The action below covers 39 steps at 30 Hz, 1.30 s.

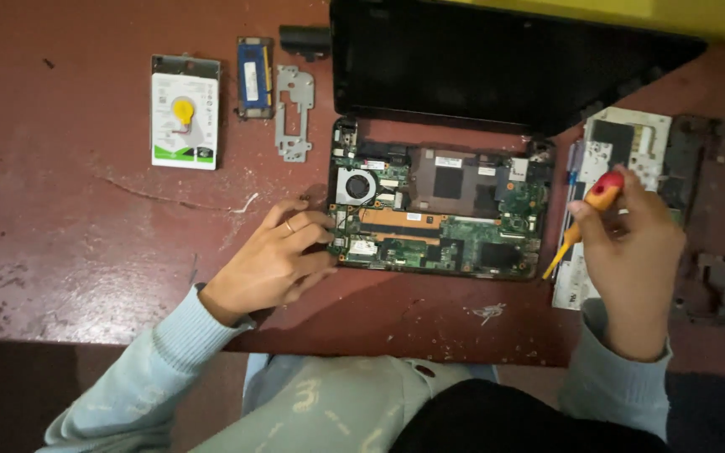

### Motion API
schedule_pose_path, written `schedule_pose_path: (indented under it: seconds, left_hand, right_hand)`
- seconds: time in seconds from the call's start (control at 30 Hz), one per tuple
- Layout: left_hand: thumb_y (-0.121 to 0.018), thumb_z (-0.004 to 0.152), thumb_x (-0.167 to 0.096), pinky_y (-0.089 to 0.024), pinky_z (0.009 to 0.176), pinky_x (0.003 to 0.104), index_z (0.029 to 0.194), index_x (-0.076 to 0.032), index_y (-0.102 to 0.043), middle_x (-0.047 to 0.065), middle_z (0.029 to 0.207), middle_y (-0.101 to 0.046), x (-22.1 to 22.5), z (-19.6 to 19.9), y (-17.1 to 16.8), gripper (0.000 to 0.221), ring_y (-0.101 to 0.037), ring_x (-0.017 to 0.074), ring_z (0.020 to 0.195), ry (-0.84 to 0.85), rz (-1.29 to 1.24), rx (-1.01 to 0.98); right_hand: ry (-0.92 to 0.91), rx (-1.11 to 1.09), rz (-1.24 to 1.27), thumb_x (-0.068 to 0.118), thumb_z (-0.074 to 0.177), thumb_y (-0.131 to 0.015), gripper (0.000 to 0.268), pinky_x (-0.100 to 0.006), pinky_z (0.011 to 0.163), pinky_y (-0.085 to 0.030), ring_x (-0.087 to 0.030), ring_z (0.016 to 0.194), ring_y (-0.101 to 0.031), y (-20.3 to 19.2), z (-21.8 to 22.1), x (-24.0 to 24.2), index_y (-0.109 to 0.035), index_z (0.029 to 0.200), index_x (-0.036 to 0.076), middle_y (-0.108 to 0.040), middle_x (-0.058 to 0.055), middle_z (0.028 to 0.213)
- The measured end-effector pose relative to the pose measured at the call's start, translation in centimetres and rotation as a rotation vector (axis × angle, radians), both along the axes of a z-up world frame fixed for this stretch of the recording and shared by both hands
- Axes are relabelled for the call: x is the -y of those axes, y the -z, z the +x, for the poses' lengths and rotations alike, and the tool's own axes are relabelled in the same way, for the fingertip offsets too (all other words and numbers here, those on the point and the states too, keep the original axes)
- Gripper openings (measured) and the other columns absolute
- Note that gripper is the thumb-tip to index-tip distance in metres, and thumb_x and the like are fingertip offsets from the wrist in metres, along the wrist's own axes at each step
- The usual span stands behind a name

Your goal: Repairing a laptop by manipulating internal connectors and using a screwdriver on the motherboard.

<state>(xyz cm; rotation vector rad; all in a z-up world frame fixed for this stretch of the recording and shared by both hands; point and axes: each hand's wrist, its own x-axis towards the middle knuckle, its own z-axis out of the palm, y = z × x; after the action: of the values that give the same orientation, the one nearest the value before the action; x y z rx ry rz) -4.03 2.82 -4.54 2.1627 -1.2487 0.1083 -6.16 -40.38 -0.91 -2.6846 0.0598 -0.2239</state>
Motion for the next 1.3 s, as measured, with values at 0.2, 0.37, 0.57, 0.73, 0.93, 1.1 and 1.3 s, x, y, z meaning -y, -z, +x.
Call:
schedule_pose_path:
  seconds: [0.2, 0.37, 0.57, 0.73, 0.93, 1.1, 1.3]
  left_hand:
    - [-0.077, 0.094, -0.022, -0.041, 0.106, 0.056, 0.086, -0.007, -0.07, 0.01, 0.101, -0.057, -0.1, -0.2, 0.0, 0.018, -0.061, 0.0313, 0.113, -0.016, -0.017, -0.03]
    - [-0.082, 0.091, -0.025, -0.045, 0.1, 0.05, 0.092, -0.006, -0.073, 0.008, 0.099, -0.068, 0.4, -0.1, -0.3, 0.021, -0.066, 0.0297, 0.108, -0.136, -0.153, -0.057]
    - [-0.081, 0.091, -0.023, -0.04, 0.094, 0.049, 0.1, -0.007, -0.072, 0.008, 0.113, -0.062, 1.2, 0.8, -0.3, 0.02, -0.053, 0.0314, 0.117, -0.414, -0.128, -0.105]
    - [-0.086, 0.087, -0.024, -0.044, 0.092, 0.054, 0.099, -0.006, -0.074, 0.01, 0.12, -0.061, 1.6, 1.0, 0.2, 0.025, -0.049, 0.0348, 0.124, -0.435, -0.12, -0.155]
    - [-0.081, 0.088, -0.019, -0.043, 0.09, 0.051, 0.107, -0.007, -0.072, 0.009, 0.123, -0.06, 1.0, 1.2, -0.8, 0.024, -0.049, 0.0346, 0.123, -0.415, -0.099, -0.127]
    - [-0.079, 0.087, -0.017, -0.043, 0.09, 0.05, 0.105, -0.005, -0.071, 0.01, 0.124, -0.06, 0.7, 1.3, -0.6, 0.023, -0.051, 0.0351, 0.122, -0.375, -0.109, -0.141]
    - [-0.08, 0.089, -0.016, -0.044, 0.086, 0.05, 0.106, -0.004, -0.071, 0.011, 0.123, -0.06, 0.5, 1.3, -0.4, 0.023, -0.051, 0.0355, 0.121, -0.329, -0.118, -0.153]
  right_hand:
    - [0.044, -0.237, 0.032, 0.017, 0.104, -0.07, 0.052, -0.049, 0.08, -0.05, -0.037, 0.095, -0.068, 1.7, 1.4, -0.4, -0.058, 0.148, -0.008, -0.069, -0.022, 0.117]
    - [-0.016, -0.166, 0.011, 0.015, 0.108, -0.071, 0.049, -0.048, 0.077, -0.053, -0.034, 0.087, -0.067, 3.3, 1.1, 0.4, -0.062, 0.148, -0.012, -0.068, -0.023, 0.109]
    - [-0.1, 0.01, -0.525, 0.024, 0.116, -0.071, 0.026, -0.04, 0.058, -0.049, -0.025, 0.078, -0.055, 2.0, 1.1, -2.6, -0.077, 0.131, 0.004, -0.069, -0.015, 0.101]
    - [0.024, -1.13, -0.17, 0.05, 0.105, -0.054, 0.038, -0.027, 0.045, -0.041, -0.015, 0.046, -0.049, -7.4, 6.1, -17.5, -0.074, 0.12, 0.021, -0.068, -0.004, 0.069]
    - [-1.344, 0.019, -0.468, 0.016, 0.095, -0.069, 0.028, -0.038, 0.078, -0.045, -0.023, 0.094, -0.061, -2.2, 7.4, -18.6, -0.072, 0.121, 0.023, -0.064, -0.002, 0.102]
    - [-1.46, 0.084, -0.626, 0.018, 0.097, -0.069, 0.015, -0.037, 0.076, -0.045, -0.022, 0.089, -0.063, -1.3, 8.2, -19.7, -0.076, 0.083, 0.02, -0.066, 0.002, 0.093]
    - [-1.496, -0.234, -0.53, 0.009, 0.084, -0.08, 0.013, -0.036, 0.09, -0.05, -0.014, 0.085, -0.064, -1.2, 9.0, -18.8, -0.075, 0.096, 0.011, -0.07, 0.0, 0.092]
